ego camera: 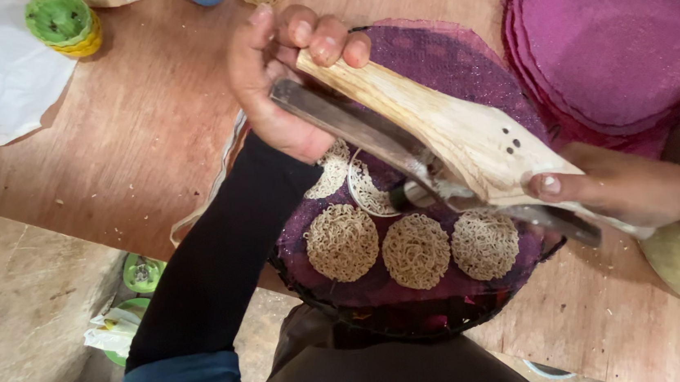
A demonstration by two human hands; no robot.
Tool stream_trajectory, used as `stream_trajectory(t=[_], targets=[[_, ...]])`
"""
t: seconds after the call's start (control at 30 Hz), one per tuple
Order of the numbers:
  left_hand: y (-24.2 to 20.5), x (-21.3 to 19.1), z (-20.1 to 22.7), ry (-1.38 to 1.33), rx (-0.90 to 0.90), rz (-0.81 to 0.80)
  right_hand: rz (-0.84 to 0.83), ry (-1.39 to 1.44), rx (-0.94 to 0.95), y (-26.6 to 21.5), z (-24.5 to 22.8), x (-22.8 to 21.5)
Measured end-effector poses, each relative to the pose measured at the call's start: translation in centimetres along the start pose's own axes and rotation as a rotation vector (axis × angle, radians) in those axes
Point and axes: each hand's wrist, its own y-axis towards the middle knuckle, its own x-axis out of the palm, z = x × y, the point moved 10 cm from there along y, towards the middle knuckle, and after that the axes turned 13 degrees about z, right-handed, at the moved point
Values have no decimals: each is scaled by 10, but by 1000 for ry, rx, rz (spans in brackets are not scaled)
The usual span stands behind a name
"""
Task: The person uses a wooden mold and a spatula to shape white dough into circular crackers and arranges them onto purple mats.
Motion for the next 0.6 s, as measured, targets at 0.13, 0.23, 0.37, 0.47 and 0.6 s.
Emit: stream_trajectory(t=[0.13,0.23,0.37,0.47,0.6], targets=[[10,-1,-11,-65,-39,-76,201,-226,150,-8,3,-26],[20,8,-4,-86,1,-178,300,-320,247,-13,-11,-33],[25,19,24,-58,106,-246,366,-284,251,-5,-43,-17],[22,13,46,-18,152,-126,381,-230,187,4,-69,-3],[4,0,58,35,150,57,352,-174,135,2,-92,8]])
